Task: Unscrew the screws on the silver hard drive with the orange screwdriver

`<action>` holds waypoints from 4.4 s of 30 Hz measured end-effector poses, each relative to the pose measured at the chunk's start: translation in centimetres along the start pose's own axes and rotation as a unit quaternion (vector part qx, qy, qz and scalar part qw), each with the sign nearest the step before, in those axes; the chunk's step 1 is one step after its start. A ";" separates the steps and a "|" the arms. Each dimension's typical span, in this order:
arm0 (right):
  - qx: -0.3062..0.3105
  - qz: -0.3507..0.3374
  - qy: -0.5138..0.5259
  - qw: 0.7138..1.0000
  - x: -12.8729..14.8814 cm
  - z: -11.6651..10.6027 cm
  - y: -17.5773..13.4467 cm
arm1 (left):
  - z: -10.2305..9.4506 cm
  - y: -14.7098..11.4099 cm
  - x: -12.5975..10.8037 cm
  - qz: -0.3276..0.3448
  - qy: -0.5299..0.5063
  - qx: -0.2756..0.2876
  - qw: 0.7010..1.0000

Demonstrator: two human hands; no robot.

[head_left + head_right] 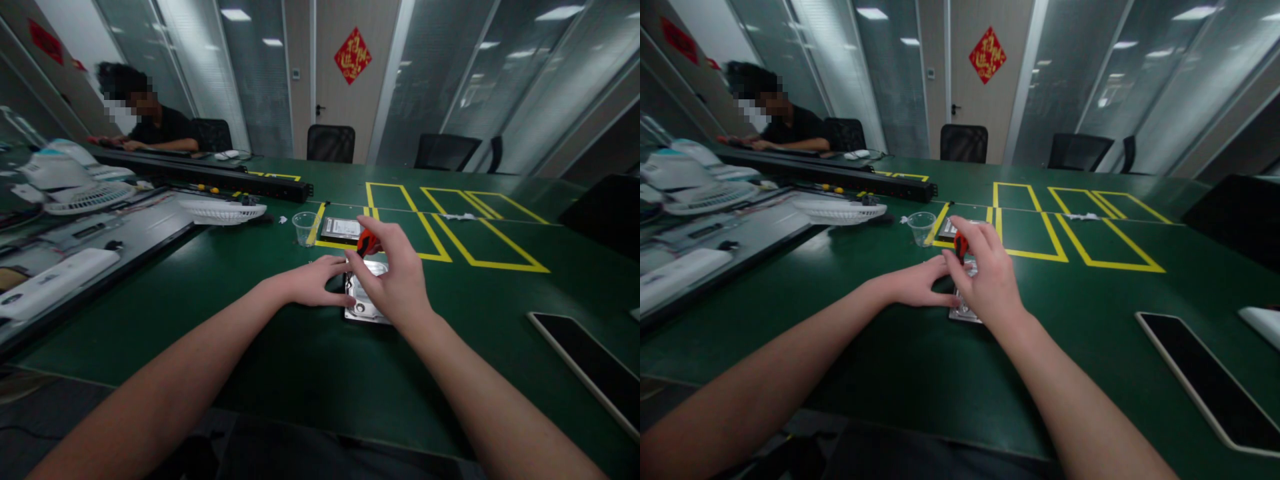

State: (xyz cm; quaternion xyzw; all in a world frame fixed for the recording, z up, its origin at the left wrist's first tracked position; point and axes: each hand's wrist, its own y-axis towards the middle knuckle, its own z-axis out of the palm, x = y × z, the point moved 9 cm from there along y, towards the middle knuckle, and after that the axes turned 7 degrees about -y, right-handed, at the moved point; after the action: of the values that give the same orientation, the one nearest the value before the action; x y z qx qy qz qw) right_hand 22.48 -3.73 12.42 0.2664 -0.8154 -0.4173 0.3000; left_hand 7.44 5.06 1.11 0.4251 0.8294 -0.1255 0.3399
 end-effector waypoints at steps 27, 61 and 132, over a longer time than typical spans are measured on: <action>-0.020 -0.011 0.001 1.000 -0.1 0.0 -0.2 | 0.0 0.1 0.4 0.009 0.003 -0.008 1.000; 0.006 0.015 0.006 1.000 -0.3 0.2 -0.2 | -0.1 0.0 0.5 0.004 0.001 -0.004 1.000; 0.007 0.029 0.024 0.999 -0.2 0.1 -0.2 | 0.0 -0.1 0.9 0.001 -0.007 -0.005 1.000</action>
State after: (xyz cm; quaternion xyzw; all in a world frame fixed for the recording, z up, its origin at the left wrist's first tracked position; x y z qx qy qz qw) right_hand 22.59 -3.67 12.12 0.2550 -0.8182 -0.3960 0.3298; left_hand 7.02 5.55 0.45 0.4234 0.8270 -0.1241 0.3483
